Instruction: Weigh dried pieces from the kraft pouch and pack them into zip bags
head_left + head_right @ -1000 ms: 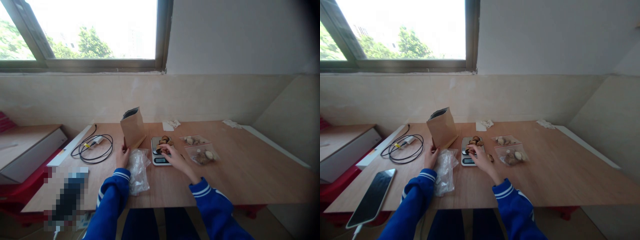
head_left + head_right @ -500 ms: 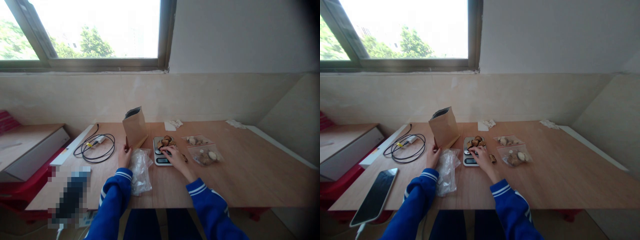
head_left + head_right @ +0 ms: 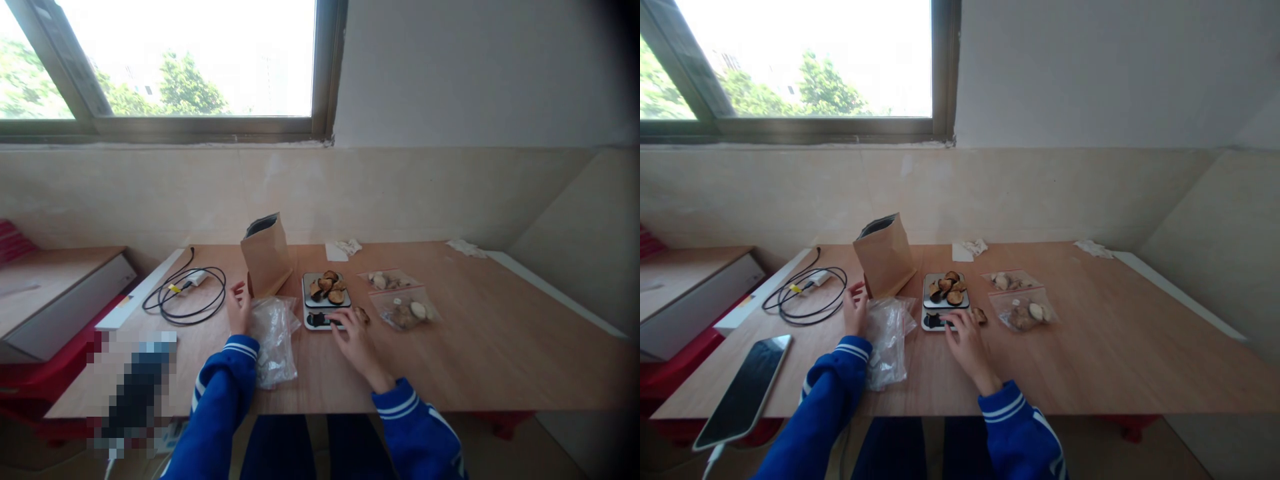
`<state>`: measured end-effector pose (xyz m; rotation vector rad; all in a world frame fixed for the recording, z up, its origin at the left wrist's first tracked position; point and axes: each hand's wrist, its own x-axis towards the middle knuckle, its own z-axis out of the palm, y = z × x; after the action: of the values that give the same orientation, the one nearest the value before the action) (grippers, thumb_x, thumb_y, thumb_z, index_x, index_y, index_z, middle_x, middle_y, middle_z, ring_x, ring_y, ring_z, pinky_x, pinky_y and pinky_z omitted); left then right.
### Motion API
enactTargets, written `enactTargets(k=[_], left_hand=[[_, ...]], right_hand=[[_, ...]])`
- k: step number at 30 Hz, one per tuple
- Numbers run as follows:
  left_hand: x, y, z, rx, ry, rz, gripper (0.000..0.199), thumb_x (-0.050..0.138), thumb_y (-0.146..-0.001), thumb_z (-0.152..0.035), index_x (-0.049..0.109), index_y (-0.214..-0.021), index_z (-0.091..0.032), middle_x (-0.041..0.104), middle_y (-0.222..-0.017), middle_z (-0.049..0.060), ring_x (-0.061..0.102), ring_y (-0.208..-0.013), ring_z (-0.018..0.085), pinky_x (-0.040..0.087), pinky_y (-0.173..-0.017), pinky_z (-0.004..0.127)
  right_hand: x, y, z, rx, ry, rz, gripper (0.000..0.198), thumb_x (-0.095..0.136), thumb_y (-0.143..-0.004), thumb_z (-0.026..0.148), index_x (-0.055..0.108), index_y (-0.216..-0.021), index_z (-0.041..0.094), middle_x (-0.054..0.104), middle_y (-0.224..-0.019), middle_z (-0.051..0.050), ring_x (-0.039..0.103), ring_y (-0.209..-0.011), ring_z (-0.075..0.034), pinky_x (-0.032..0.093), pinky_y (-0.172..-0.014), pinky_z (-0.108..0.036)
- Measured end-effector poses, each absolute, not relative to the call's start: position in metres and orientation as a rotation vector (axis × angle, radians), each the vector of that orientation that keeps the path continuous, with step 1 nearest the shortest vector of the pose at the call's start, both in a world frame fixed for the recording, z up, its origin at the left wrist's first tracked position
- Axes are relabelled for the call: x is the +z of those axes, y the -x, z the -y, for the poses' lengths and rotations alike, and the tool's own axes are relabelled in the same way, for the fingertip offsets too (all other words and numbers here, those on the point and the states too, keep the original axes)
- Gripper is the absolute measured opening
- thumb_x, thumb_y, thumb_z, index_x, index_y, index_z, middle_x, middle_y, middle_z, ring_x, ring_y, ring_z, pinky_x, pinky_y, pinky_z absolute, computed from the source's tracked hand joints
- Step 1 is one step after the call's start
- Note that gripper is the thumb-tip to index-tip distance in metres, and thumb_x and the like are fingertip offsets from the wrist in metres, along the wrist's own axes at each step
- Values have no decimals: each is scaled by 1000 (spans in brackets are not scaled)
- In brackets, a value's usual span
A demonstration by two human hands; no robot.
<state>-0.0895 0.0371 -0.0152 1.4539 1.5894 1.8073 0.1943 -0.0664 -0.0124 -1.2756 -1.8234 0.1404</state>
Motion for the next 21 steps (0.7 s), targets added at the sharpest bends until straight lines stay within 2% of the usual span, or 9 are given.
enactTargets(k=[4,9,13,16,19,21], left_hand=[[-11,88,-30,1922,-1555,-1669,20,49,-78,-23,54,-97,-18,59,-97,7,56,-81,18,45,-71,31],[-10,86,-27,1879,-1690,-1671,14,48,-77,-21,54,-90,-19,58,-87,5,55,-74,17,45,-66,29],[-11,86,-28,1888,-1670,-1693,13,47,-78,-21,53,-89,-19,59,-87,5,54,-73,17,45,-65,29],[-10,86,-28,1899,-1635,-1714,12,46,-79,-21,53,-88,-19,59,-87,5,54,-73,17,44,-64,29],[-10,87,-27,1906,-1607,-1718,12,46,-78,-21,53,-87,-19,59,-87,5,54,-72,17,44,-63,28],[-10,87,-27,1912,-1595,-1723,11,46,-78,-21,53,-87,-19,59,-87,5,54,-72,17,44,-63,28]], right_hand=[[-6,-172,65,130,1337,1975,26,55,-86,21,62,-110,26,59,-112,-7,51,-103,-27,40,-88,-43],[-2,-160,62,190,1278,2097,15,53,-88,20,65,-94,26,64,-97,-5,54,-96,-26,41,-84,-42],[0,-166,52,249,1249,1933,13,53,-89,21,61,-99,24,65,-99,-4,56,-96,-24,41,-89,-40],[5,-172,33,193,1350,1761,14,55,-87,23,58,-100,21,64,-98,-7,55,-95,-25,43,-84,-39],[10,-174,14,115,1421,1753,9,56,-86,22,59,-94,21,64,-92,-7,54,-92,-26,42,-83,-40],[12,-175,9,50,1426,1779,6,56,-86,23,61,-88,22,63,-96,-7,52,-94,-26,40,-85,-41]])
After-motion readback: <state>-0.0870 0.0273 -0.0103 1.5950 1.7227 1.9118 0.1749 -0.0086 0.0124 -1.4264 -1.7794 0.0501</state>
